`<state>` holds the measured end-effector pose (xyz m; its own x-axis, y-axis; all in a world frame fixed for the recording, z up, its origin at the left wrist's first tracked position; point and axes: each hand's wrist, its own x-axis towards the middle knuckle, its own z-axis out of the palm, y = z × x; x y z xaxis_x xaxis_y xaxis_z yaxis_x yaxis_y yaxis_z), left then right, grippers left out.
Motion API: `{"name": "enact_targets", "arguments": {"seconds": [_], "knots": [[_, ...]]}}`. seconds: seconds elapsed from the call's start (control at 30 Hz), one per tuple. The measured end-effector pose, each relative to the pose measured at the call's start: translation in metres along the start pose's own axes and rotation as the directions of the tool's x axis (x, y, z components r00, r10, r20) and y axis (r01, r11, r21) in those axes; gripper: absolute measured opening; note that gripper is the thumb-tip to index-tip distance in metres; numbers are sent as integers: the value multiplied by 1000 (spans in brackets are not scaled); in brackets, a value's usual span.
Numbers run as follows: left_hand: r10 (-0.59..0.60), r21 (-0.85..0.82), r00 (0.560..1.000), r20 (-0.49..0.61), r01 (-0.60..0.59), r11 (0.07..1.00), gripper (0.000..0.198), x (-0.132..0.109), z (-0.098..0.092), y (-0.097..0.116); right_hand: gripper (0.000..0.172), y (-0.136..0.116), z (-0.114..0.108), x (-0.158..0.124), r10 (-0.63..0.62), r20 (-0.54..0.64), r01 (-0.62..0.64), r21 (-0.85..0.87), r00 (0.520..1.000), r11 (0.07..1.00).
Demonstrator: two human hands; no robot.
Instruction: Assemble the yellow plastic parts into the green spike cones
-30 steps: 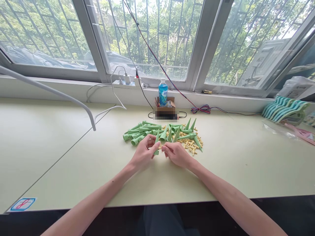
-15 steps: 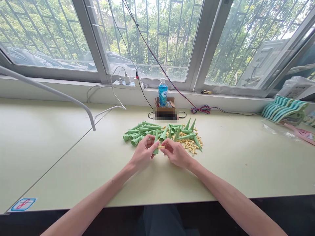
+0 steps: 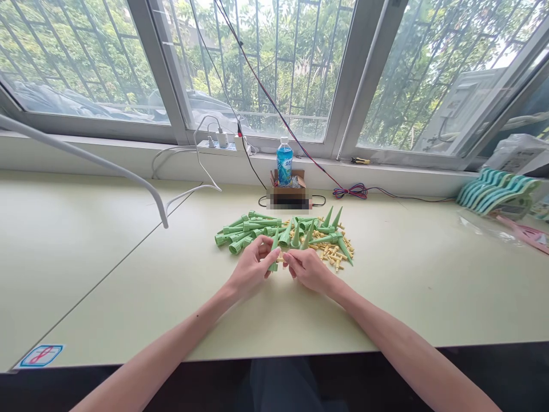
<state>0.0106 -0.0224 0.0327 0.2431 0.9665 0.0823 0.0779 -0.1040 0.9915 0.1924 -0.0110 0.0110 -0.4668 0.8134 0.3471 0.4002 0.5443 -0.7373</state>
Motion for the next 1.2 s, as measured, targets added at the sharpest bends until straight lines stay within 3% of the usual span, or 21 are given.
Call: {"name": "enact_targets", "arguments": {"seconds": [0.1, 0.27, 0.43, 0.57, 0.87, 1.2], "knots": [[15, -8, 1000, -17, -15, 1000, 33, 1, 0, -1, 43, -2, -1, 0, 6, -10, -6, -12, 1000, 1000], [31, -10, 998, -56, -31, 999, 31, 2, 1, -1, 19, -5, -2, -1, 18, -6, -19, -23, 1000, 1000], [29, -9, 997, -69, -29, 1000, 30, 2, 0, -1, 13, -3, 0, -1, -16, 6, 16, -24, 1000, 1000], [28, -17, 998, -63, -29, 999, 31, 1, 0, -3, 16, -2, 0, 0, -30, -6, 30, -57, 1000, 998], [34, -4, 999, -30, -34, 999, 31, 2, 1, -5, 40, -2, -2, 1, -24, 9, 25, -98, 1000, 995], [23, -21, 999, -41, -23, 1000, 31, 2, 2, -3, 16, -5, -1, -1, 7, 39, -6, -41, 999, 999]]}}
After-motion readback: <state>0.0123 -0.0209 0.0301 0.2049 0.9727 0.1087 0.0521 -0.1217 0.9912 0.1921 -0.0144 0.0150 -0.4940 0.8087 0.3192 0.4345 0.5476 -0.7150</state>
